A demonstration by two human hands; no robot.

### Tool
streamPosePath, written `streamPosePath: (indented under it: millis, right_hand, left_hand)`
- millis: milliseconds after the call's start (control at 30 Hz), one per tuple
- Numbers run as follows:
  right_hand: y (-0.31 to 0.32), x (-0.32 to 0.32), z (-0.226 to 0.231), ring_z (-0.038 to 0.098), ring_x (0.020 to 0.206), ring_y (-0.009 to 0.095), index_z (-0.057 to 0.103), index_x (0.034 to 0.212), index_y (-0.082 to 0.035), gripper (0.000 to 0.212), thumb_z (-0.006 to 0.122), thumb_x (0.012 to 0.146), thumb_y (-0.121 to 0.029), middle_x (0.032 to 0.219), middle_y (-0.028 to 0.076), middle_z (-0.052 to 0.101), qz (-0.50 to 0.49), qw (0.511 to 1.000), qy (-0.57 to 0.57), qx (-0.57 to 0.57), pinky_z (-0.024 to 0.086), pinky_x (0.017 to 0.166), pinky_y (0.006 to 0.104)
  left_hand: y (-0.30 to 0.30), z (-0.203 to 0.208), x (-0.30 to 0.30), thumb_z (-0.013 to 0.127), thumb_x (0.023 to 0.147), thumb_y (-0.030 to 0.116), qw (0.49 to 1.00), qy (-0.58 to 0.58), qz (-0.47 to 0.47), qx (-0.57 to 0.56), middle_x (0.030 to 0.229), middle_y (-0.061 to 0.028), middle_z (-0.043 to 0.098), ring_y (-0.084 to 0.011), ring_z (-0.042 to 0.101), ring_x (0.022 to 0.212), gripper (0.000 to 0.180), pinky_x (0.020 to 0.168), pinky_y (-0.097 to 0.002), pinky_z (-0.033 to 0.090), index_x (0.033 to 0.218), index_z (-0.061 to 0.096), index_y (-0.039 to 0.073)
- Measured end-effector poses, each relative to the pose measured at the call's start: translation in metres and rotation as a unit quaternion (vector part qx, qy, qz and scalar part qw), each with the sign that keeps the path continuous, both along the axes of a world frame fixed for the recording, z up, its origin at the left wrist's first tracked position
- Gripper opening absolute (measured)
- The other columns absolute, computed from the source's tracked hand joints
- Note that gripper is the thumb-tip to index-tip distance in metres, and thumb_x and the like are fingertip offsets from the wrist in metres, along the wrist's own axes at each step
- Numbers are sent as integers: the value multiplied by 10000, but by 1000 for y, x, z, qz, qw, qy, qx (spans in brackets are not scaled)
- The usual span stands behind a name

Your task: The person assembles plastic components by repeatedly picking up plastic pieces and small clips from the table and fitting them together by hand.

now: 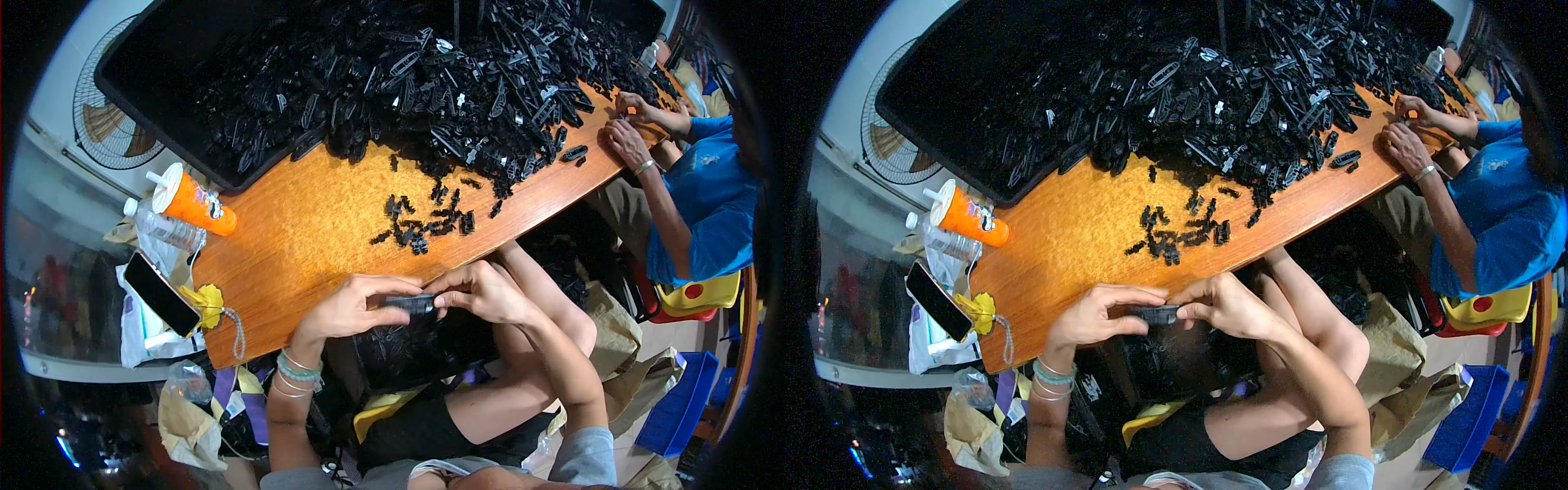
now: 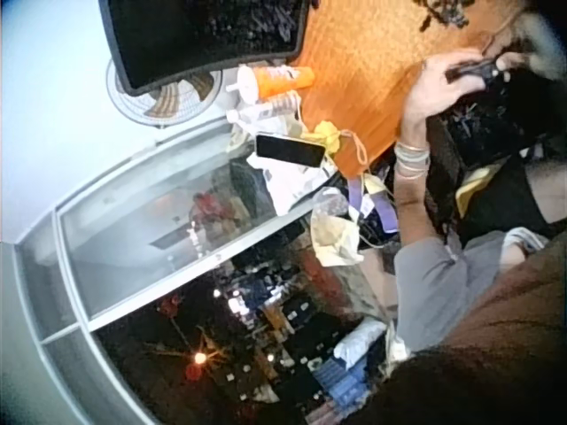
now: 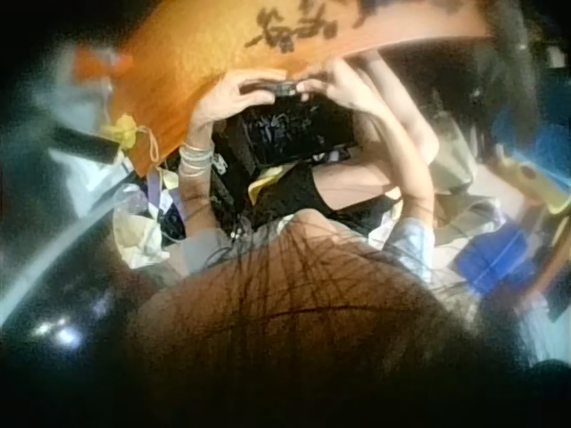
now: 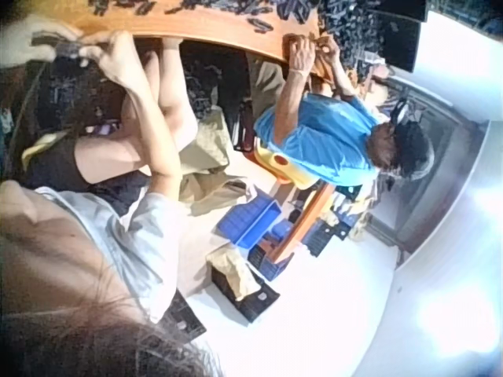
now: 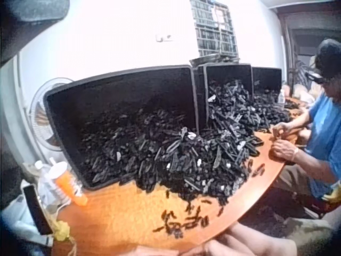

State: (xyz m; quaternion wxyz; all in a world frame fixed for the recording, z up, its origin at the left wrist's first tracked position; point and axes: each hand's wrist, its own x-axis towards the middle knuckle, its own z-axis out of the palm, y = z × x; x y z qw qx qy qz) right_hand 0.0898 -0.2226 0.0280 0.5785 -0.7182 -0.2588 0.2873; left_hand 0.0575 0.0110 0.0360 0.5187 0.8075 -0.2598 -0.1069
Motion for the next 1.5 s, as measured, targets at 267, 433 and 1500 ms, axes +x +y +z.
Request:
streamPosePath:
  millis: [267,433,1500]
  right_hand:
    - [-19,50,-45,601,704,399,603,860,31,201,637,823,-164,873,228,593,-331,861,-316,-223,492,641,436]
    - [-8,53,-54,584,779,431,576,845,41,218,622,830,-172,939,266,561,-335,845,-341,-239,485,683,463]
    - [19,-9,8,596,778,284,612,914,4,200,657,724,49,890,143,569,-138,907,-393,65,492,672,331]
  left_hand:
    - [-61,-10,135,601,801,23,927,-333,150,91,1102,-170,577,-312,589,989,183,829,-366,492,980,613,-15]
    - [-91,-15,188,553,711,-56,815,-464,138,317,979,-153,519,-284,526,934,184,788,-367,449,891,565,-15]
    - [-42,-19,-21,637,805,-58,923,121,239,-277,842,-97,633,-131,635,697,237,606,-230,538,1028,561,-37]
